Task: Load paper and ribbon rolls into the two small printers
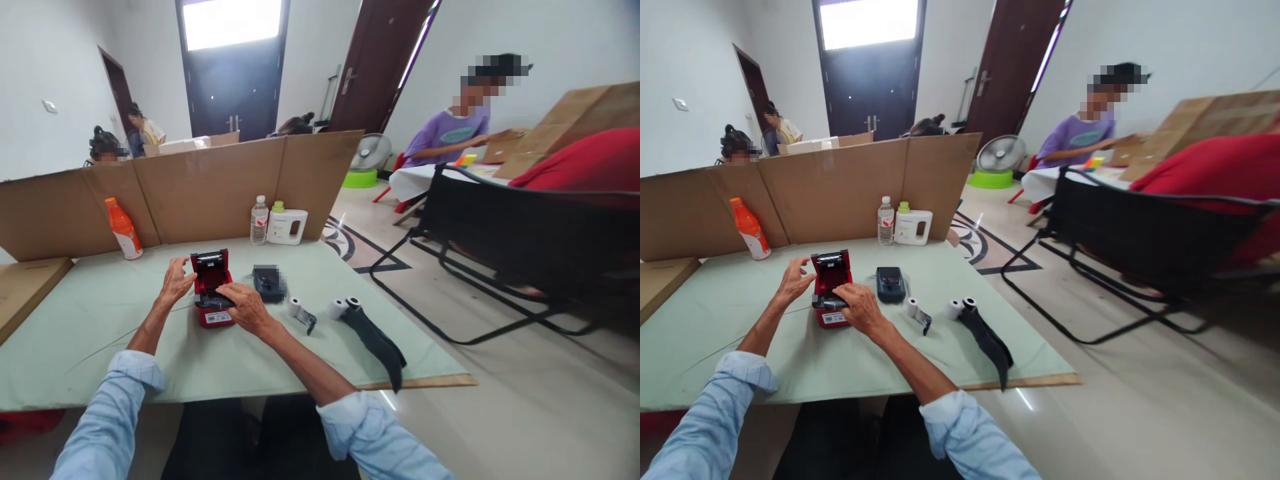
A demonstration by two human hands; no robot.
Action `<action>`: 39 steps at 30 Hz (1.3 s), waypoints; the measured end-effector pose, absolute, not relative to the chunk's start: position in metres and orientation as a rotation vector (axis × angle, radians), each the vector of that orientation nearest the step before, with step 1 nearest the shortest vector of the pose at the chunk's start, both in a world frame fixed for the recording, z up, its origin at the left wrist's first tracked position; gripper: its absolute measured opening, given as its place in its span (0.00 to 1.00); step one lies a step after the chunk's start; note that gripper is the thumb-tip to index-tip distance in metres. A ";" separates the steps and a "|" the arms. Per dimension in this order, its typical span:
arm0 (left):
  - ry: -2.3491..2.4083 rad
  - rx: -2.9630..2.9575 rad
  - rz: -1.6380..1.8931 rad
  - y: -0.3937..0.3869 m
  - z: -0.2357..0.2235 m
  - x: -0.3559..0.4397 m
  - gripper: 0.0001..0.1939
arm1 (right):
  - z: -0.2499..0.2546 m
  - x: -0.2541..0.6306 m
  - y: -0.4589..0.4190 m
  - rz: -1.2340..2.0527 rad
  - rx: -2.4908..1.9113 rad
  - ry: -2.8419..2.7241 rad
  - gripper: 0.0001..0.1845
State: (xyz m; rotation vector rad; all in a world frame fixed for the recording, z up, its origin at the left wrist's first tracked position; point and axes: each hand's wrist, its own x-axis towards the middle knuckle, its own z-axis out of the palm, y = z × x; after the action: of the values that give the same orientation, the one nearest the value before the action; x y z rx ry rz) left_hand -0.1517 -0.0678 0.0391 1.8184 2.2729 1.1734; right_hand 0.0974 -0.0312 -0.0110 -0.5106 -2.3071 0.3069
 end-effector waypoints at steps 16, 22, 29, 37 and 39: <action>1.768 1.879 1.173 -0.115 0.029 -0.143 0.37 | -0.048 0.095 -0.047 0.158 -0.441 -2.220 0.33; 1.729 2.053 1.047 -0.138 0.023 -0.138 0.43 | -0.050 0.095 -0.046 0.110 -0.400 -2.179 0.32; 1.848 2.149 1.022 -0.143 0.010 -0.131 0.39 | -0.052 0.095 -0.045 0.132 -0.406 -2.189 0.31; 1.986 2.082 1.037 -0.147 -0.004 -0.125 0.35 | -0.042 0.101 -0.037 0.202 -0.559 -2.187 0.36; 1.988 2.091 1.048 -0.146 -0.004 -0.124 0.35 | -0.041 0.102 -0.031 0.240 -0.605 -2.217 0.40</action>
State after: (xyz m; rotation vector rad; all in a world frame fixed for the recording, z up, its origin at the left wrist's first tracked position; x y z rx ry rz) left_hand -0.1239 -0.1464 -0.0040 2.0909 1.9880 1.0476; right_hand 0.1020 -0.0310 -0.0409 -0.6049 -2.2168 0.2396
